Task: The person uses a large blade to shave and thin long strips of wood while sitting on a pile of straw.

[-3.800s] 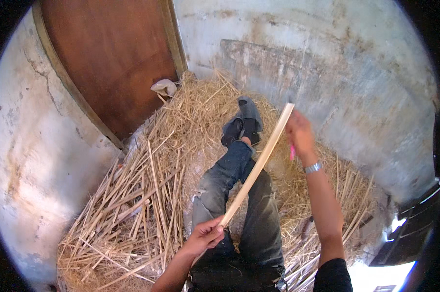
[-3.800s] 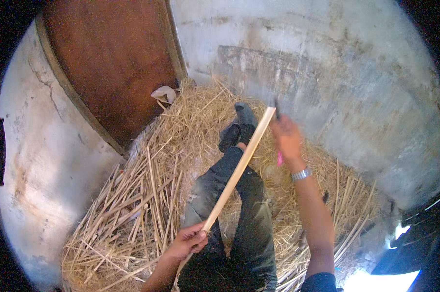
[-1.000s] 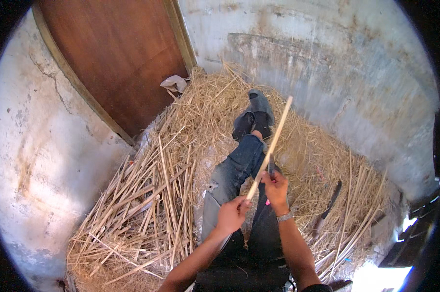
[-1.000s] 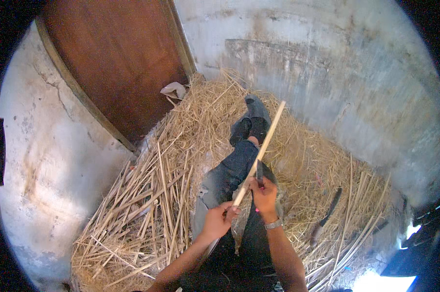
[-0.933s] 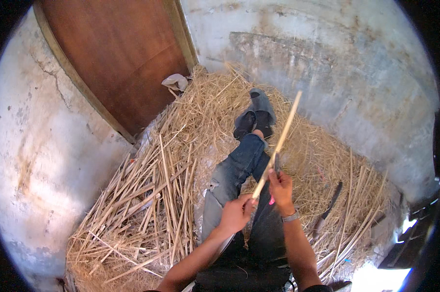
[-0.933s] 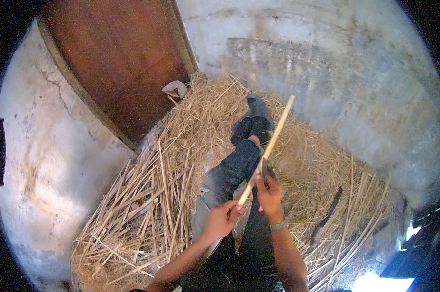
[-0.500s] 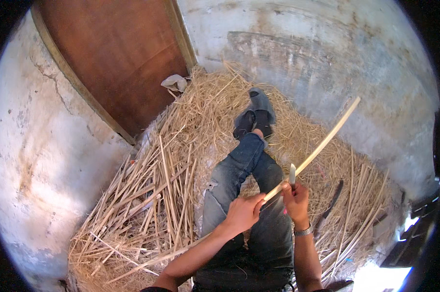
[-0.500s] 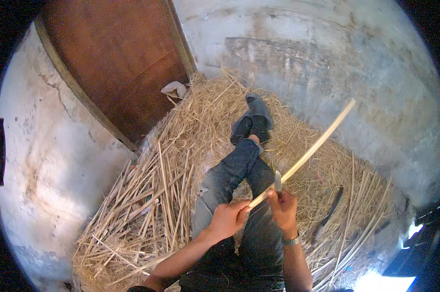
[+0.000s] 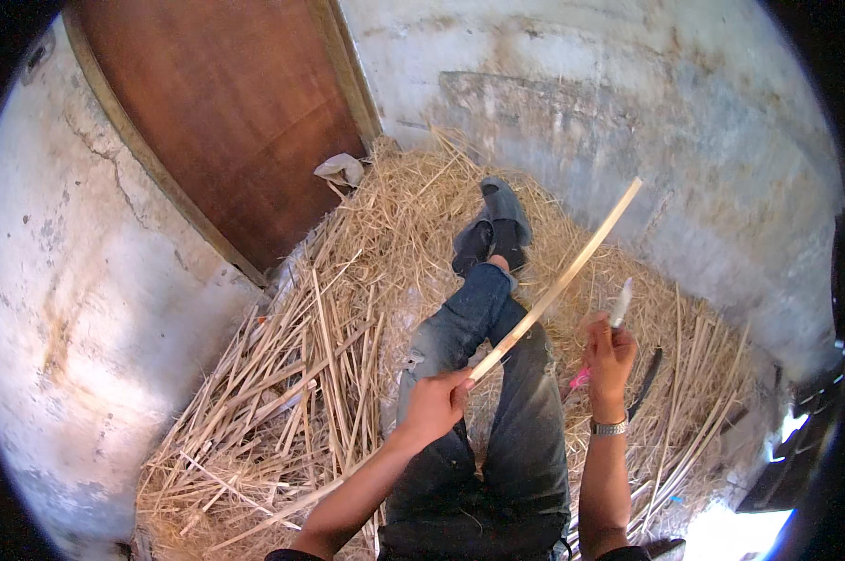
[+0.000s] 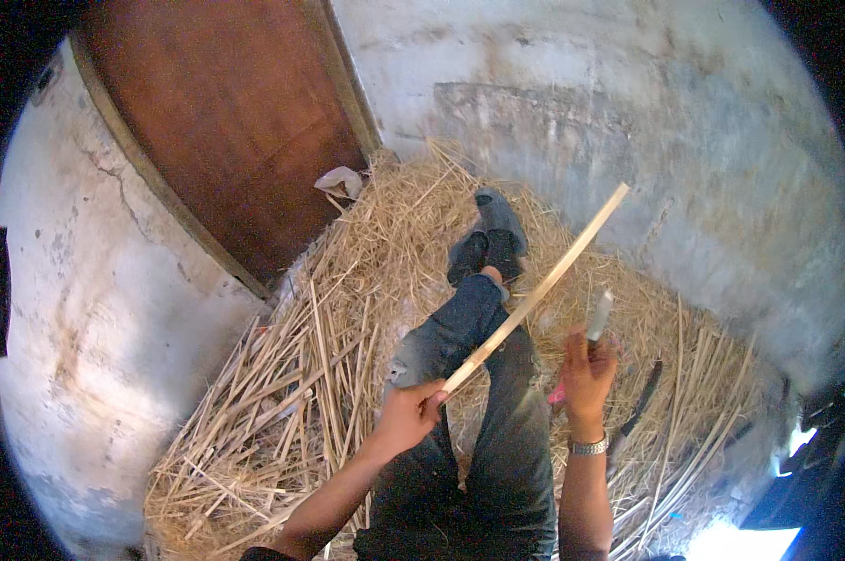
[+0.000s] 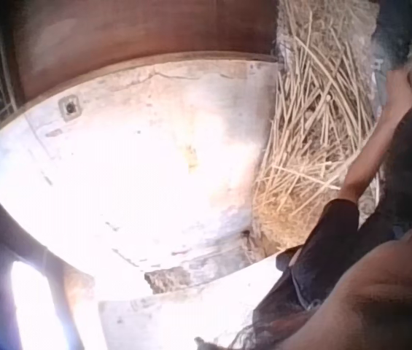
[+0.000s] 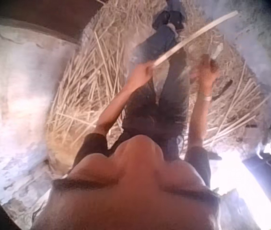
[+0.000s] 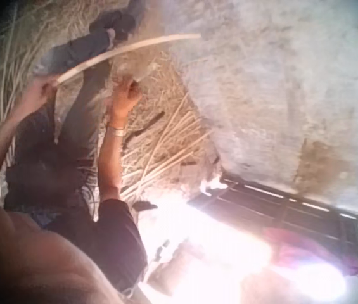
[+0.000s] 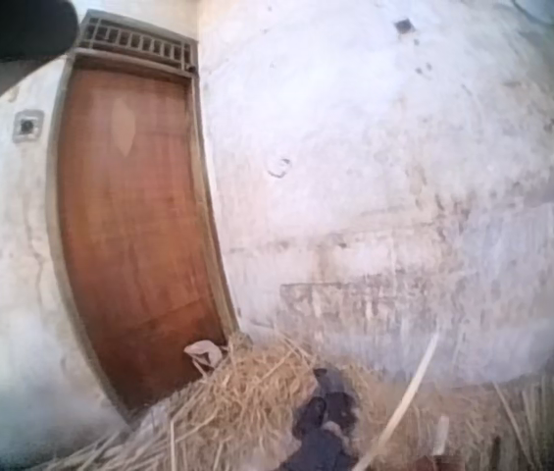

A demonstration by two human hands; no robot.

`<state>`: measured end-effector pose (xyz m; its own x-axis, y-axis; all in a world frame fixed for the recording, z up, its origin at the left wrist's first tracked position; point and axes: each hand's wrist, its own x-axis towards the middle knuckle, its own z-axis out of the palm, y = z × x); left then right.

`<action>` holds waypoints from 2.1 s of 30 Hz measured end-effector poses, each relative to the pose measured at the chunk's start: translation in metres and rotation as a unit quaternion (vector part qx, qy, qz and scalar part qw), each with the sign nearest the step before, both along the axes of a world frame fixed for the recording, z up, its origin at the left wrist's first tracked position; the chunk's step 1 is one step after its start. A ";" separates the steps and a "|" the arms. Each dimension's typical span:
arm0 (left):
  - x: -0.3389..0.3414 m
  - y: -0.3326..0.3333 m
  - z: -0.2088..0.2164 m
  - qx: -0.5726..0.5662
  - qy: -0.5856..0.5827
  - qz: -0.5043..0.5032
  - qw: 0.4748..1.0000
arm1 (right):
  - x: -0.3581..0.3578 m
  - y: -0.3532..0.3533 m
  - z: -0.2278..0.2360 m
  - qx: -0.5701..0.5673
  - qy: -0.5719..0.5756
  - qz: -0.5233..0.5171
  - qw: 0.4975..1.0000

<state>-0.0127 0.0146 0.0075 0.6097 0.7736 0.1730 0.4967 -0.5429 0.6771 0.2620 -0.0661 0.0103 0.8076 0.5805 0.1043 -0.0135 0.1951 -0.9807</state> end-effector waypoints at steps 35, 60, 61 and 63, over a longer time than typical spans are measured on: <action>-0.030 -0.031 -0.104 -0.152 -0.052 0.138 0.977 | -0.106 -0.037 -0.059 -0.109 0.209 0.351 0.906; -0.036 -0.039 -0.094 -0.033 -0.017 0.066 0.997 | 0.017 0.018 -0.039 -0.053 0.075 0.127 0.988; -0.039 -0.046 -0.093 -0.038 -0.008 0.068 0.997 | 0.009 0.023 -0.050 -0.060 0.062 0.132 0.987; -0.044 -0.054 -0.085 -0.012 -0.041 0.071 0.997 | -0.006 0.041 -0.058 -0.143 -0.247 0.111 0.952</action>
